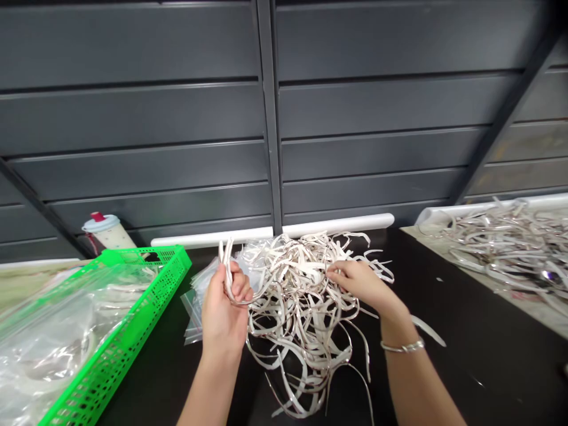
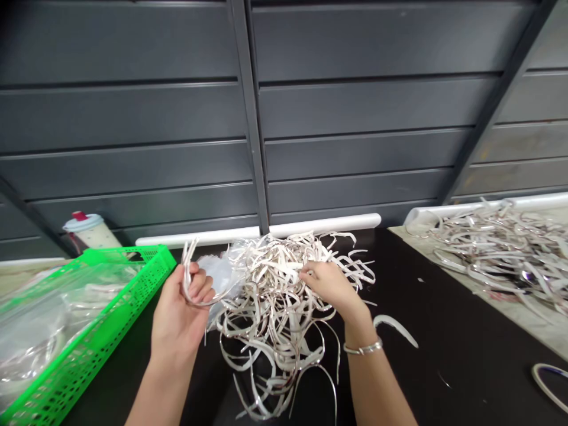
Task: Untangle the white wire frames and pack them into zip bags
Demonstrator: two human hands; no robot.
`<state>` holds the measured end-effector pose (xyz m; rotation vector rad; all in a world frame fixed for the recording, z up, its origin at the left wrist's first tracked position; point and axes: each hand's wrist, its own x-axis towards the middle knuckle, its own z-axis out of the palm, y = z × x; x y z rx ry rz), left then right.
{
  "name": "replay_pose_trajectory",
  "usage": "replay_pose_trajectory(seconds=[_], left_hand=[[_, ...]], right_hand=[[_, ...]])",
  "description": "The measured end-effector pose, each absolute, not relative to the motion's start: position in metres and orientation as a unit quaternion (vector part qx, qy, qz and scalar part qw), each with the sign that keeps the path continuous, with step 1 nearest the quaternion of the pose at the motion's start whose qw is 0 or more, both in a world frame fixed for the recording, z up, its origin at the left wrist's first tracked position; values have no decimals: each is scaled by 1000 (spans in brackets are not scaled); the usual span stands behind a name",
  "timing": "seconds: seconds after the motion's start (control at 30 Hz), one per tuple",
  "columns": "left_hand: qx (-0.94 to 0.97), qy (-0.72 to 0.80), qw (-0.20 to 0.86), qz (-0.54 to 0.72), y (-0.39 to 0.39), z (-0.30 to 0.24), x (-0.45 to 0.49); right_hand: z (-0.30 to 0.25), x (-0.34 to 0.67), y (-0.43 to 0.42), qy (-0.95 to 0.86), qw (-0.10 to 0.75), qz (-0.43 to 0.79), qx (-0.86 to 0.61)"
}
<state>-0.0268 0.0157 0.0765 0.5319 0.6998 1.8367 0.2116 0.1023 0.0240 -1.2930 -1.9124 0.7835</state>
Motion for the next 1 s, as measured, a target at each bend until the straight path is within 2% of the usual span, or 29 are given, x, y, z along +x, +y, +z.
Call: replay_pose_trajectory(seconds=[0.13, 0.37, 0.57, 0.77, 0.9, 1.0], left_hand=[[224, 290, 540, 758, 13, 77, -26], [229, 292, 547, 751, 9, 78, -26], [230, 306, 545, 746, 7, 79, -24], [261, 330, 538, 731, 7, 78, -23], [289, 354, 540, 707, 8, 76, -22], [299, 357, 541, 700, 9, 75, -22]], right_hand=[[-16, 178, 135, -690, 416, 282, -521], [-72, 150, 161, -656, 443, 311, -527], [-65, 160, 156, -650, 461, 398, -455], [-33, 163, 144, -649, 515, 370, -420], [-20, 168, 136, -693, 473, 334, -429], [-17, 181, 131, -751, 374, 313, -444]])
